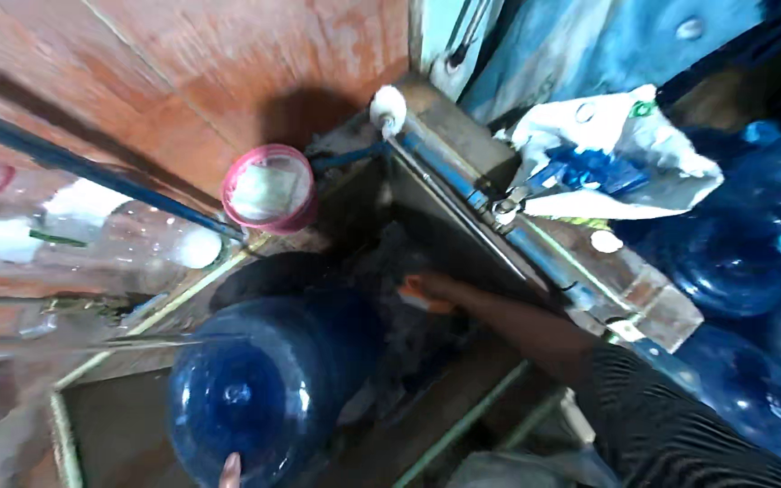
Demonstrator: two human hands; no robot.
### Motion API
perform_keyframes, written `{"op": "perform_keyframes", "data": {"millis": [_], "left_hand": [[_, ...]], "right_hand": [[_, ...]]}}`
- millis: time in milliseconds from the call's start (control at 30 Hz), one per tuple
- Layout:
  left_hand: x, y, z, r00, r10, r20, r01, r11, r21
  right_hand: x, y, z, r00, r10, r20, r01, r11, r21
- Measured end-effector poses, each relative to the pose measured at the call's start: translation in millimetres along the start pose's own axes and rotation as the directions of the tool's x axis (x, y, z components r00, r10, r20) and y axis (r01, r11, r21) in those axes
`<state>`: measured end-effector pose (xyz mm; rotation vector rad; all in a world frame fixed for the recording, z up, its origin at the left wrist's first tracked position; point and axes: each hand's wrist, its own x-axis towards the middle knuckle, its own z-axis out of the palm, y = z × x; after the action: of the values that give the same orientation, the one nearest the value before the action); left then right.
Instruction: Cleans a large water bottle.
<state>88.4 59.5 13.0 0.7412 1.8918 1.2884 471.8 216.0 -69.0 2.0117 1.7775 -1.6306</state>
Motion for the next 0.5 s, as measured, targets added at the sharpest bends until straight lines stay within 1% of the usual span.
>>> {"op": "perform_keyframes", "data": {"millis": [33, 67, 100, 133, 167, 200, 233, 267, 300, 333, 367, 400, 433, 467, 500], "left_hand": [[2, 0, 2, 1.000, 0.003, -0.002, -0.003, 1.000, 0.011], [4, -1, 3, 1.000, 0.011, 0.005, -0.011, 1.000, 0.007], [6, -3, 4, 1.000, 0.023, 0.017, -0.023, 1.000, -0.006], [7, -5, 6, 0.999, 0.028, 0.029, -0.027, 0.999, -0.033], [7, -5, 9, 0.999, 0.028, 0.036, -0.025, 0.998, -0.066], [5, -3, 14, 0.999, 0.031, 0.025, -0.029, 0.996, -0.080], [1, 1, 21, 1.000, 0.030, -0.001, -0.030, 0.997, -0.070], [-4, 7, 27, 0.999, 0.017, -0.031, -0.019, 0.998, -0.057], [-5, 10, 31, 0.998, -0.004, -0.068, 0.000, 0.999, -0.054], [-5, 11, 36, 0.995, -0.021, -0.096, 0.013, 0.997, -0.076], [-3, 10, 38, 0.994, -0.037, -0.103, 0.025, 0.993, -0.114], [-3, 10, 39, 0.994, -0.041, -0.103, 0.026, 0.990, -0.141], [-5, 11, 40, 0.994, -0.045, -0.096, 0.028, 0.986, -0.167], [-7, 12, 42, 0.995, -0.041, -0.086, 0.025, 0.983, -0.185], [-9, 16, 46, 0.996, -0.039, -0.081, 0.022, 0.980, -0.195]], "right_hand": [[-24, -15, -26, 0.993, 0.008, -0.116, 0.003, 0.996, 0.093], [-56, -22, -51, 0.967, 0.009, -0.254, 0.044, 0.978, 0.204], [-88, -23, -73, 0.915, 0.012, -0.403, 0.117, 0.948, 0.295], [-118, -21, -93, 0.845, 0.045, -0.533, 0.180, 0.914, 0.363], [-139, -12, -111, 0.767, 0.107, -0.632, 0.220, 0.882, 0.417], [-150, 2, -127, 0.690, 0.182, -0.700, 0.239, 0.856, 0.459], [-155, 17, -142, 0.647, 0.249, -0.721, 0.245, 0.828, 0.505], [-152, 32, -153, 0.651, 0.292, -0.701, 0.247, 0.792, 0.559], [-144, 42, -161, 0.684, 0.316, -0.658, 0.237, 0.756, 0.610], [-134, 48, -169, 0.742, 0.289, -0.605, 0.233, 0.735, 0.636], [-125, 43, -174, 0.799, 0.227, -0.557, 0.236, 0.734, 0.637], [-118, 32, -176, 0.829, 0.189, -0.527, 0.224, 0.751, 0.621], [-112, 20, -175, 0.836, 0.187, -0.516, 0.189, 0.784, 0.591], [-107, 8, -173, 0.834, 0.186, -0.519, 0.145, 0.834, 0.532], [-102, -7, -172, 0.830, 0.170, -0.532, 0.094, 0.896, 0.434]]}}
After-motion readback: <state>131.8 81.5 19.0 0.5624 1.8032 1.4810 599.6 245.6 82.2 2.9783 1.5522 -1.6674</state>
